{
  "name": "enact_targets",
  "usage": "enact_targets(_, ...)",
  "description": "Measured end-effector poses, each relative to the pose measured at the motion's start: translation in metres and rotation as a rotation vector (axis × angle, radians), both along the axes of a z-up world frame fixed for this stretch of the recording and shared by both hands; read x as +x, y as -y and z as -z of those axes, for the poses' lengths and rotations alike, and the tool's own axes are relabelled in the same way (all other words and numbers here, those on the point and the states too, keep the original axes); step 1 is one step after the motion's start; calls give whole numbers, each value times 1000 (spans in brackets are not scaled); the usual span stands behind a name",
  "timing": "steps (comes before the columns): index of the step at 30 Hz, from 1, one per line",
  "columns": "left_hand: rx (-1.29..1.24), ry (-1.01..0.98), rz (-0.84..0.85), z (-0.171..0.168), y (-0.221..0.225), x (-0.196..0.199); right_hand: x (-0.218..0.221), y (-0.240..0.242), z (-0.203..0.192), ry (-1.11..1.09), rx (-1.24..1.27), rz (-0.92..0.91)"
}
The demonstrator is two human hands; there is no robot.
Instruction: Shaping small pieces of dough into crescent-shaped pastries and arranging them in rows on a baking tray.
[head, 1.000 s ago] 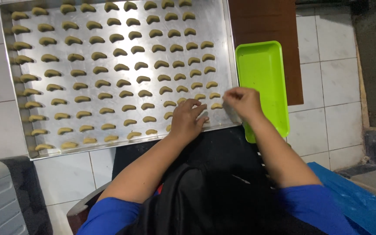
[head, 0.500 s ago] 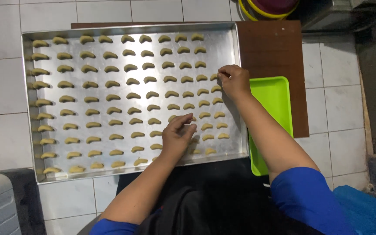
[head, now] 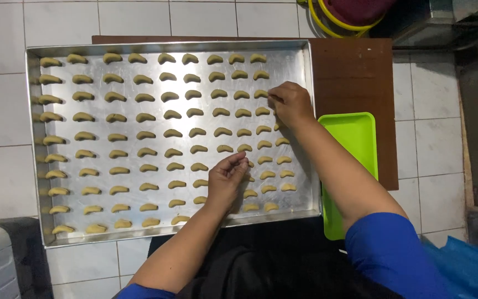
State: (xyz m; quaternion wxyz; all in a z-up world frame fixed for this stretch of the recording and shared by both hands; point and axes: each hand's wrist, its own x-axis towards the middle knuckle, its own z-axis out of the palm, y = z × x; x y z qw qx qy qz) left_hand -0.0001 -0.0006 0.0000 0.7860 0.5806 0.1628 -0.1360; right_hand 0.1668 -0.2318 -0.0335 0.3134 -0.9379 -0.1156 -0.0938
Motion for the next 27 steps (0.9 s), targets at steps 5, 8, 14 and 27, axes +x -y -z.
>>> enact_targets(5,-47,-7,-38,-3,-4,3,21,-11,25,10,-119,-66)
enact_targets(8,-71,-4,-48,-1,-8,7,29,-8,43,-6,-192,-95)
enact_targets(14,-227,-23,-105,-32,-3,20,-8,-30,-11,-298,177,-16)
enact_targets(27,-1268,-309,195,-52,29,-18,-162,-56,-117,169,242,-268)
